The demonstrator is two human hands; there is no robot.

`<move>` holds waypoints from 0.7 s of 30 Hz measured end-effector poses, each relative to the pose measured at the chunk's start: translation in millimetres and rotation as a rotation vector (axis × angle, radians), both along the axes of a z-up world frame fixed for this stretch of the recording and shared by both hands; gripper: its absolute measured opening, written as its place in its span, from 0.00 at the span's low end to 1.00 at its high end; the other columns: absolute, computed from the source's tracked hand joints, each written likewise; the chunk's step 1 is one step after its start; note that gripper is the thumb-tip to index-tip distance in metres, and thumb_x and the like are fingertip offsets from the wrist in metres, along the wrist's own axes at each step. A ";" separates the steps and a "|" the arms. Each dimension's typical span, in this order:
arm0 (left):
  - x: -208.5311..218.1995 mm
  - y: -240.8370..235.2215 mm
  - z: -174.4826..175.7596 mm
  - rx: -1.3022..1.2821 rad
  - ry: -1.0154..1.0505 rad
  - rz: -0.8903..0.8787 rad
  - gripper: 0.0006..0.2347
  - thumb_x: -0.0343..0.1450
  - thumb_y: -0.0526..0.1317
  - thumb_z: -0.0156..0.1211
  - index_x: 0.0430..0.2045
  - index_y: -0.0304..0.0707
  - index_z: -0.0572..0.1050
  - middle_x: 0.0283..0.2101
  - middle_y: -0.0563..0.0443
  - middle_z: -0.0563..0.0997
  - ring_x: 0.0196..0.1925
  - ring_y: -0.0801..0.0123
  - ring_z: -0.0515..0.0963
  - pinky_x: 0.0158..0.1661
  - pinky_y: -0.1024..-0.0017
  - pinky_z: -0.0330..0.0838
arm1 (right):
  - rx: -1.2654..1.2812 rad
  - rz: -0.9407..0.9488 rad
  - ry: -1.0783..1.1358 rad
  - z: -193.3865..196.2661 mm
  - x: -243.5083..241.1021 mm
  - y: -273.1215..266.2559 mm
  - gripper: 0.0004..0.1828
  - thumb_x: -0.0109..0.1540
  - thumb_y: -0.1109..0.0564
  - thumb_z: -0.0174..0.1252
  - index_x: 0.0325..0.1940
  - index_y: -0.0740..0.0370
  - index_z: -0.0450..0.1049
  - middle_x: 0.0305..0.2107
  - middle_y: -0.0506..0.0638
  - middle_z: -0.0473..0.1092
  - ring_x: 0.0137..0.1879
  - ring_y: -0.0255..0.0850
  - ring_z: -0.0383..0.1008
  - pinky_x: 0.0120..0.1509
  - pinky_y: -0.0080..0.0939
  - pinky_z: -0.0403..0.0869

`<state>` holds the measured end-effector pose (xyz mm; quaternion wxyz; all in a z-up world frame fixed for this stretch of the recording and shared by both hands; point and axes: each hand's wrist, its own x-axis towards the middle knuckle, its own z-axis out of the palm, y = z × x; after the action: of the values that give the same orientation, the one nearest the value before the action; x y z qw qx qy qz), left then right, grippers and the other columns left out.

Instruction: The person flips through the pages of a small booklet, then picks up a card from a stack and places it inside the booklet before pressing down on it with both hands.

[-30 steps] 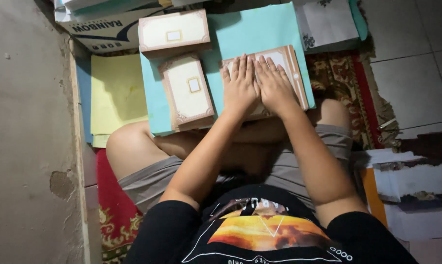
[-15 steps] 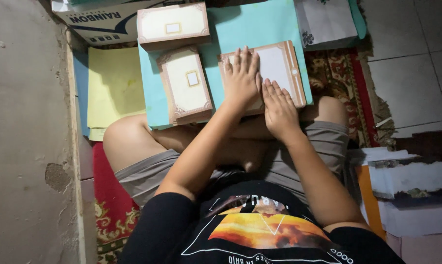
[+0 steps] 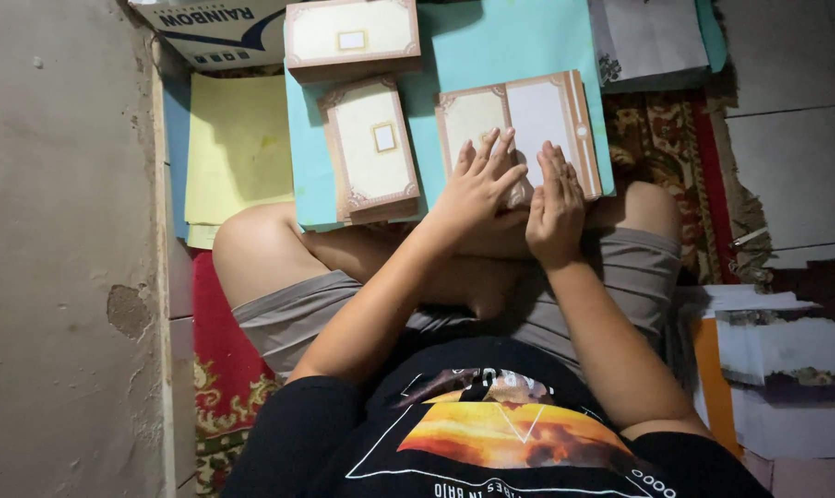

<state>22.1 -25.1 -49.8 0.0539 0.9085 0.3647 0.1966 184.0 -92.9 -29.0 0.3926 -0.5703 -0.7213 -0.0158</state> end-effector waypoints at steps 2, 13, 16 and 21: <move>-1.8 -0.3 -2.8 -0.046 0.037 -0.018 0.33 0.60 0.65 0.70 0.57 0.57 0.68 0.78 0.39 0.47 0.80 0.41 0.46 0.70 0.32 0.47 | 0.008 0.004 0.002 2.2 -1.8 -0.7 0.25 0.72 0.59 0.38 0.74 0.67 0.62 0.72 0.62 0.59 0.77 0.58 0.57 0.79 0.56 0.55; -37.2 -17.1 19.7 0.117 -0.169 -0.069 0.31 0.70 0.49 0.67 0.69 0.48 0.63 0.73 0.40 0.62 0.71 0.43 0.68 0.60 0.39 0.69 | 0.023 0.038 0.029 6.7 -4.9 -0.6 0.25 0.74 0.54 0.35 0.72 0.68 0.64 0.69 0.64 0.62 0.75 0.61 0.60 0.77 0.59 0.55; -64.3 -37.9 83.3 0.414 -0.295 0.043 0.19 0.78 0.38 0.53 0.66 0.53 0.69 0.71 0.50 0.69 0.74 0.55 0.66 0.72 0.50 0.51 | 0.033 0.018 0.013 -4.9 -2.3 1.8 0.31 0.76 0.45 0.30 0.72 0.69 0.65 0.70 0.63 0.61 0.75 0.60 0.60 0.78 0.58 0.55; -112.7 -27.5 66.5 0.433 -0.286 0.264 0.26 0.71 0.32 0.62 0.67 0.56 0.70 0.73 0.48 0.65 0.78 0.53 0.55 0.74 0.47 0.29 | 0.074 0.027 -0.005 -0.5 -4.9 2.8 0.26 0.73 0.55 0.35 0.71 0.69 0.66 0.69 0.63 0.63 0.75 0.59 0.61 0.77 0.57 0.56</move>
<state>-90.6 -52.6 16.6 -0.1167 0.8066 0.4180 0.4013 179.1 -90.1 -29.4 0.4118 -0.5454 -0.7290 -0.0385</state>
